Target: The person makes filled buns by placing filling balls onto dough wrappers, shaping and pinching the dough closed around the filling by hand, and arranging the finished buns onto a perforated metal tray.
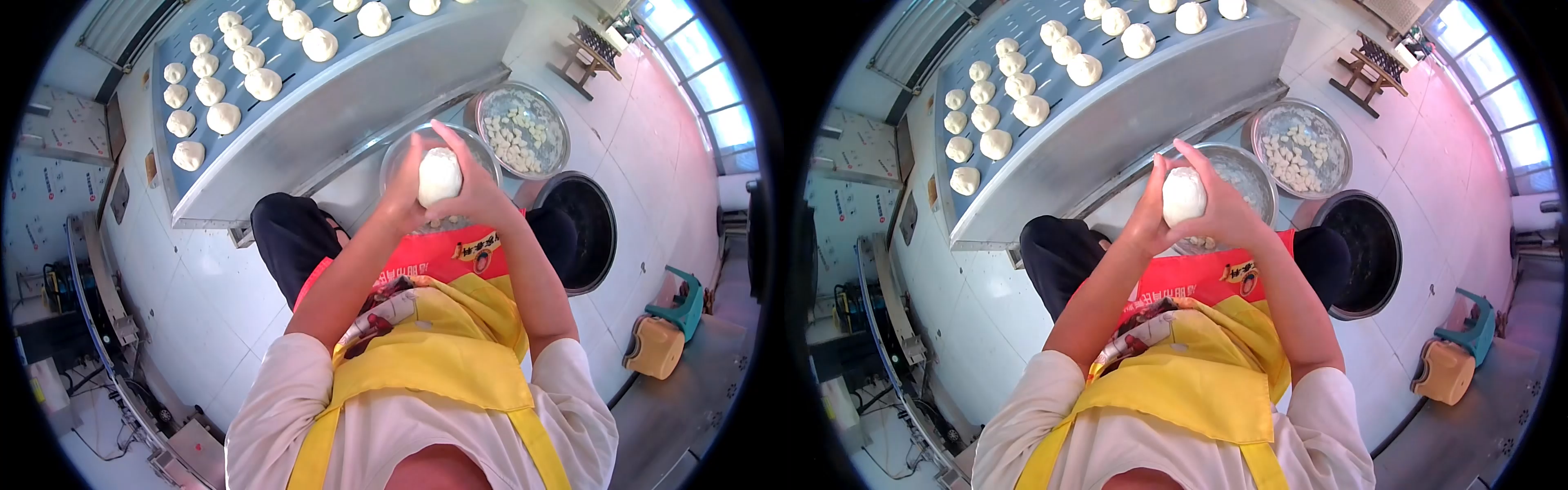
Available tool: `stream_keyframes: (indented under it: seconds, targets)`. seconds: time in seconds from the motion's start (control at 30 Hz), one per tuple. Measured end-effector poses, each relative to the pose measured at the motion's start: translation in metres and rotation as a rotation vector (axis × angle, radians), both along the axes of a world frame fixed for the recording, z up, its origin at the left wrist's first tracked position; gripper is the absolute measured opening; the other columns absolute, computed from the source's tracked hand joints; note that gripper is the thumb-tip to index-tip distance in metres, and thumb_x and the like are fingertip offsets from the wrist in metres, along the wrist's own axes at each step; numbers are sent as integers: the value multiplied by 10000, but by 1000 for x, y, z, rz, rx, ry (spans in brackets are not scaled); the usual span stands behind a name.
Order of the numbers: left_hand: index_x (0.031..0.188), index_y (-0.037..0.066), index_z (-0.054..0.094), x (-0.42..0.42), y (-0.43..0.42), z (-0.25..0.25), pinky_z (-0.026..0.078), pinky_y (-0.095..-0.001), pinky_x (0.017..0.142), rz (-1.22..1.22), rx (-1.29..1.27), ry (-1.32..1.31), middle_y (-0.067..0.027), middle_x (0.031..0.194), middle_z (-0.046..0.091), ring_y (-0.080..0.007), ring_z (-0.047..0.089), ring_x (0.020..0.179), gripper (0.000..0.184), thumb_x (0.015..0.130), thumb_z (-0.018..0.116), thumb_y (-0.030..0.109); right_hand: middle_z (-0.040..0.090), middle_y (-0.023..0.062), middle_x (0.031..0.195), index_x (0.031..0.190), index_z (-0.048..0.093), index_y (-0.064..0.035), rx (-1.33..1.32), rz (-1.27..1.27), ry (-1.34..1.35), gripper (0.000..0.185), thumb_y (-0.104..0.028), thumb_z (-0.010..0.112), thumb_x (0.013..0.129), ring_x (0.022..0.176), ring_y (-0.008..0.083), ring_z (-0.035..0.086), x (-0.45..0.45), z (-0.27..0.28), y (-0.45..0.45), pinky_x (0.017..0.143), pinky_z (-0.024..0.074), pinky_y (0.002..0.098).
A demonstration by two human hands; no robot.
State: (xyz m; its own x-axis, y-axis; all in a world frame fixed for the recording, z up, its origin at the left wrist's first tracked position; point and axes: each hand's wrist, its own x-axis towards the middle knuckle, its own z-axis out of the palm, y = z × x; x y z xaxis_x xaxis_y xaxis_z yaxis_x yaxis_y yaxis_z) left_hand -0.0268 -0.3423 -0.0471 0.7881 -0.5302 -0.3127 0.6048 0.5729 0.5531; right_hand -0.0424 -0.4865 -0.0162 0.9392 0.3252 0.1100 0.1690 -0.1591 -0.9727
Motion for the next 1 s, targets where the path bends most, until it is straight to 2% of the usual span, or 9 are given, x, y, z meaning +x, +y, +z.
stream_keyframes:
  seconds: [0.13, 0.23, 0.33, 0.43, 0.63, 0.77, 0.83, 0.93, 1.0]
  targets:
    - [1223, 71, 518, -1, -4, -7, 494, -382, 901, 33, 27, -32, -104, 1134, 619, -237, 615, 1048, 678, 931, 308, 646, 446, 109, 1359, 1442, 309, -85, -179, -177, -76, 1092, -242, 876, 522, 1208, 213, 472, -2, -13, 9, 1029, 361, 336]
    - [1223, 65, 518, -3, -1, -3, 495, -376, 898, 65, 130, -14, -104, 1142, 617, -233, 614, 1052, 687, 929, 312, 650, 479, 98, 1316, 1411, 347, -76, 13, -106, -109, 1033, -243, 866, 533, 1162, 203, 497, -6, -13, 9, 1000, 385, 330]
    - [1238, 75, 508, -5, -2, -1, 496, -372, 889, 77, 97, 0, -97, 1154, 612, -230, 616, 1043, 690, 918, 332, 661, 514, 88, 1253, 1348, 414, -67, -91, -233, -77, 912, -254, 844, 565, 1124, 190, 510, -6, -18, 18, 969, 404, 318]
    - [1253, 106, 499, -6, 6, 8, 507, -367, 860, -7, 88, 15, -76, 1151, 611, -220, 619, 1027, 691, 900, 350, 681, 548, 119, 1213, 1291, 459, -87, 207, -122, 53, 819, -308, 824, 591, 1110, 237, 552, -1, -12, 15, 928, 441, 360]
    - [1237, 144, 509, -8, 4, -8, 524, -354, 792, 12, 49, -43, -35, 1113, 619, -193, 623, 997, 661, 894, 354, 689, 596, 107, 1095, 1231, 511, -91, -130, -311, -30, 735, -302, 821, 599, 1012, 214, 578, -1, -16, 24, 888, 454, 325]
    - [1218, 139, 515, -6, 16, -1, 523, -354, 784, -175, 120, -37, -35, 1112, 618, -185, 621, 996, 656, 896, 353, 686, 606, 118, 1092, 1213, 525, -80, 150, -145, 71, 711, -310, 821, 609, 1000, 235, 590, -5, -13, 21, 881, 458, 337]
    - [1224, 134, 509, -8, 8, -3, 522, -357, 793, -43, 145, -62, -39, 1115, 616, -186, 616, 1007, 663, 894, 355, 688, 593, 129, 1129, 1238, 517, -82, -35, -253, 78, 731, -309, 820, 613, 1025, 244, 583, -5, -7, 25, 883, 461, 343]
    - [1223, 129, 504, -10, 10, 4, 519, -363, 807, 1, 143, -77, -43, 1112, 612, -192, 610, 1019, 653, 898, 361, 678, 574, 119, 1175, 1248, 517, -85, -42, -206, -256, 720, -298, 814, 628, 1059, 243, 567, -2, -10, 26, 891, 456, 343]
    - [1221, 127, 502, -13, 11, 0, 515, -367, 824, 23, 86, -77, -46, 1110, 609, -198, 607, 1024, 640, 903, 366, 667, 572, 106, 1167, 1239, 520, -83, -81, -134, -159, 704, -303, 811, 636, 1067, 244, 561, -2, -8, 24, 895, 450, 341]
